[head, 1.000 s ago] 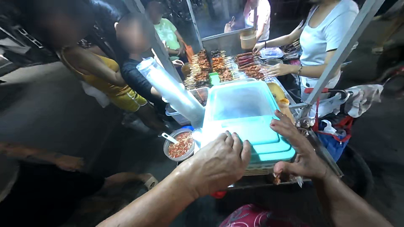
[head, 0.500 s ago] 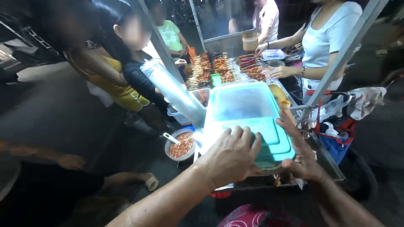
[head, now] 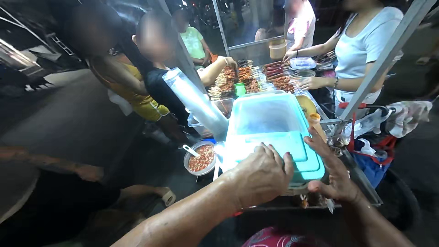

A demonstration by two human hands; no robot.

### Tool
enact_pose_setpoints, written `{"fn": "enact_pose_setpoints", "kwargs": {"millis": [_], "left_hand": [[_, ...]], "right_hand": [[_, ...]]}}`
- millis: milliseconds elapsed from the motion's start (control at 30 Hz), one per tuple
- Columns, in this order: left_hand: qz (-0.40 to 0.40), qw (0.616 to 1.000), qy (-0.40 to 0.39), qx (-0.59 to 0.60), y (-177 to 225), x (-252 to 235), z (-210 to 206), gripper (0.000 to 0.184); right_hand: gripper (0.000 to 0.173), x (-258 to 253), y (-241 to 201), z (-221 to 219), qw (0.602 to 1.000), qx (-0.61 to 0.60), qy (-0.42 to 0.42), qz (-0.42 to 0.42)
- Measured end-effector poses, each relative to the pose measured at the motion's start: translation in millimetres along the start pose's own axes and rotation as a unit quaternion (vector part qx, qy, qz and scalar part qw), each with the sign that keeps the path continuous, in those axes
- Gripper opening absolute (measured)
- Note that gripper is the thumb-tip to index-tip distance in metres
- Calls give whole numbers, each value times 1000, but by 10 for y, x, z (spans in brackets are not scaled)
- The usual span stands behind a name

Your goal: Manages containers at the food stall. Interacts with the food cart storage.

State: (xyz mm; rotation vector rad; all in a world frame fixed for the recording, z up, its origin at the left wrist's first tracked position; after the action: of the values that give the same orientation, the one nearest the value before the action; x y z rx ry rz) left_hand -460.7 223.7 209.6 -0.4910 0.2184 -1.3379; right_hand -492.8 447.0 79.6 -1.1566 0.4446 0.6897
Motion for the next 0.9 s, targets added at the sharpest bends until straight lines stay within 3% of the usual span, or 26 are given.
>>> {"fn": "enact_pose_setpoints", "kwargs": {"millis": [167,600,900], "left_hand": [[-19,999,-14,22,-53,-12,57,58],[-48,998,1,50,-134,-12,155,56],[-41,998,11,45,-110,16,143,53]], "right_hand": [[82,41,-19,-59,1000,10,14,-3],[96,9,12,61,1000,-24,-14,1],[92,79,-9,-16,1000,-14,-2,-19]]}}
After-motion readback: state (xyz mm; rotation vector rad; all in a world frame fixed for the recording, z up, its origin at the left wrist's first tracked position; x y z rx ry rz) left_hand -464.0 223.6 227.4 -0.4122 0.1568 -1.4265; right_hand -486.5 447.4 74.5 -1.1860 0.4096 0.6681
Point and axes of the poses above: each hand's wrist, its own x-axis away from the middle knuckle, its own z-axis out of the back of the hand, y = z × x, the point moved 1 cm from there along -x, towards the middle knuckle, and after that the axes turned 14 degrees about -z, right-handed, at the moved point
